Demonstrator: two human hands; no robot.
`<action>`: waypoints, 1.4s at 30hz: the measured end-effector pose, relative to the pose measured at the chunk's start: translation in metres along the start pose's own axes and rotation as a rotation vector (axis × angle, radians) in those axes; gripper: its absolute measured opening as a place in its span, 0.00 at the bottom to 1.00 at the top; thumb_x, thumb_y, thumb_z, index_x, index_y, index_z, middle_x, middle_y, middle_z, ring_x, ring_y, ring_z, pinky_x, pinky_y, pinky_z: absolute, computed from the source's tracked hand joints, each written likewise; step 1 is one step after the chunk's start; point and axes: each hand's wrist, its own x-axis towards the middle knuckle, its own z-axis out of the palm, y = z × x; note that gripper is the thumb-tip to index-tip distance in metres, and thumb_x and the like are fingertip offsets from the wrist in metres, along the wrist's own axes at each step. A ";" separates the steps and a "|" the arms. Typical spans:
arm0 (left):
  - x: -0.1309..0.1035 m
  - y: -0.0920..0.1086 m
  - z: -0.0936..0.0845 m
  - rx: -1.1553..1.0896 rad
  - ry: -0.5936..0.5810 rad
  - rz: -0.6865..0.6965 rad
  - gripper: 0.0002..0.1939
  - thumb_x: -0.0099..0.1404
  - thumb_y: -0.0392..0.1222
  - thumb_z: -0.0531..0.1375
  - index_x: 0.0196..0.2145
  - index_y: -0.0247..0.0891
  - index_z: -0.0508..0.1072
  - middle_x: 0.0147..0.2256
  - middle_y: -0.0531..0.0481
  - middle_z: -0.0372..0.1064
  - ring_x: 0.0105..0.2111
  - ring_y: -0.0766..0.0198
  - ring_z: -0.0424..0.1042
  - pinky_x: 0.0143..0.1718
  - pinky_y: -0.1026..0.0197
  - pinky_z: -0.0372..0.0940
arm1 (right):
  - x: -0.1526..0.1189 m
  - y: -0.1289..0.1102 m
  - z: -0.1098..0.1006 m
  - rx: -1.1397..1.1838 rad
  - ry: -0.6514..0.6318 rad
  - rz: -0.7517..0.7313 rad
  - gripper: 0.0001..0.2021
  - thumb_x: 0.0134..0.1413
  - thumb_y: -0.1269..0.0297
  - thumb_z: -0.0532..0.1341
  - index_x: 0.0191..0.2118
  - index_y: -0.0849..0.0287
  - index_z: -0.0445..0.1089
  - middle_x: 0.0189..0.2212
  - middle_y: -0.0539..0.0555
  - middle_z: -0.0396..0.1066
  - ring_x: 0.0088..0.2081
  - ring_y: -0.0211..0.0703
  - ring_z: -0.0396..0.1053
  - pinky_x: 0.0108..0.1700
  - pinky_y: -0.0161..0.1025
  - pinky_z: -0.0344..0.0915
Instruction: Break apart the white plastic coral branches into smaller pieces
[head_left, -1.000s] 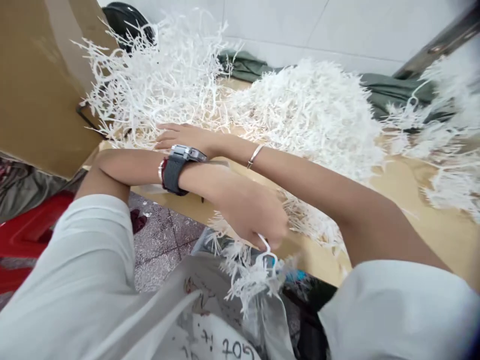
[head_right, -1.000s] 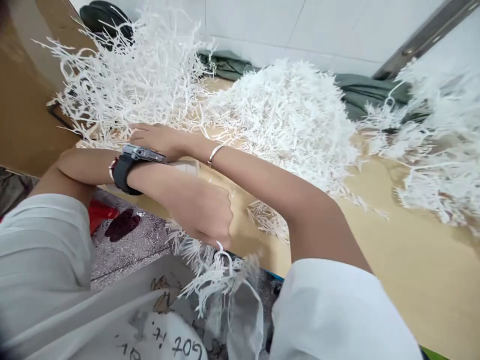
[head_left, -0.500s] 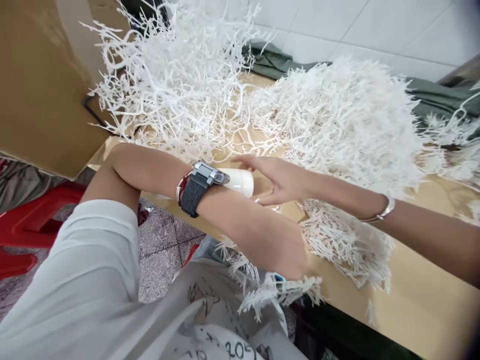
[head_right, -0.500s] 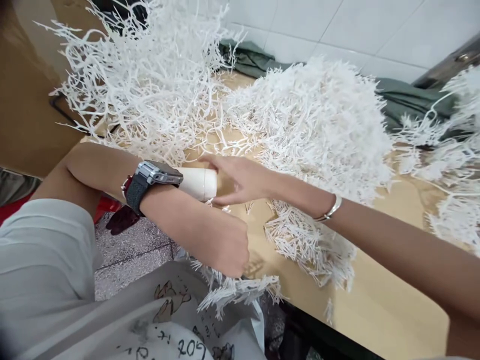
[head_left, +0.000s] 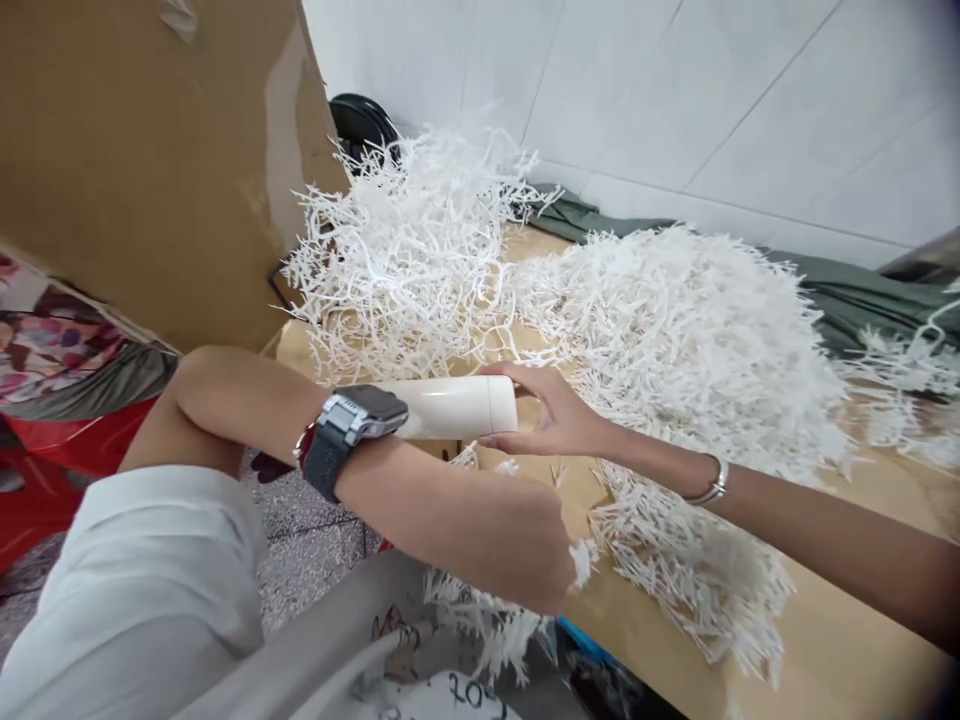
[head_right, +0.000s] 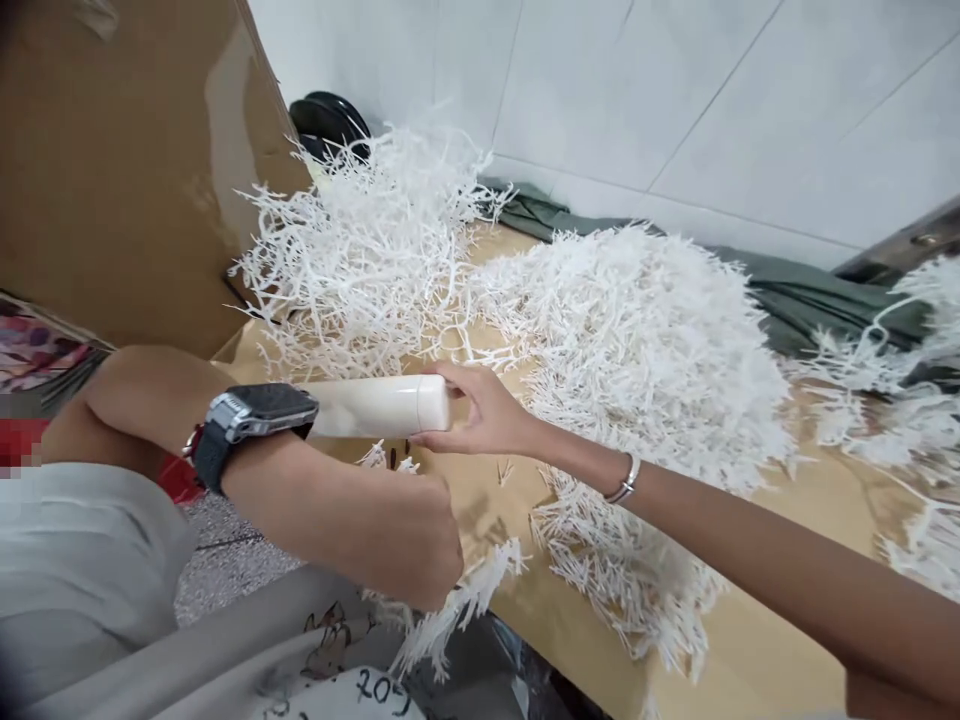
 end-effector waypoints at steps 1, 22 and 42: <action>-0.005 0.002 -0.007 -0.005 -0.037 0.090 0.10 0.60 0.30 0.60 0.25 0.43 0.73 0.23 0.57 0.69 0.21 0.71 0.65 0.24 0.67 0.64 | 0.001 -0.003 -0.002 0.010 0.007 0.009 0.25 0.37 0.56 0.70 0.43 0.59 0.68 0.34 0.54 0.73 0.35 0.42 0.71 0.34 0.38 0.70; -0.108 0.074 -0.003 -0.694 0.927 -0.128 0.22 0.61 0.63 0.55 0.27 0.43 0.76 0.09 0.61 0.40 0.08 0.72 0.44 0.13 0.61 0.44 | 0.045 -0.086 0.017 -0.095 0.307 0.010 0.29 0.35 0.46 0.68 0.42 0.55 0.60 0.29 0.48 0.69 0.31 0.41 0.69 0.32 0.39 0.66; -0.054 0.099 0.075 -1.695 0.994 -1.091 0.14 0.59 0.51 0.63 0.29 0.36 0.77 0.22 0.52 0.70 0.19 0.70 0.65 0.19 0.69 0.61 | 0.028 -0.068 0.045 -0.142 0.225 0.139 0.42 0.42 0.32 0.59 0.57 0.55 0.49 0.47 0.50 0.66 0.43 0.36 0.65 0.47 0.35 0.66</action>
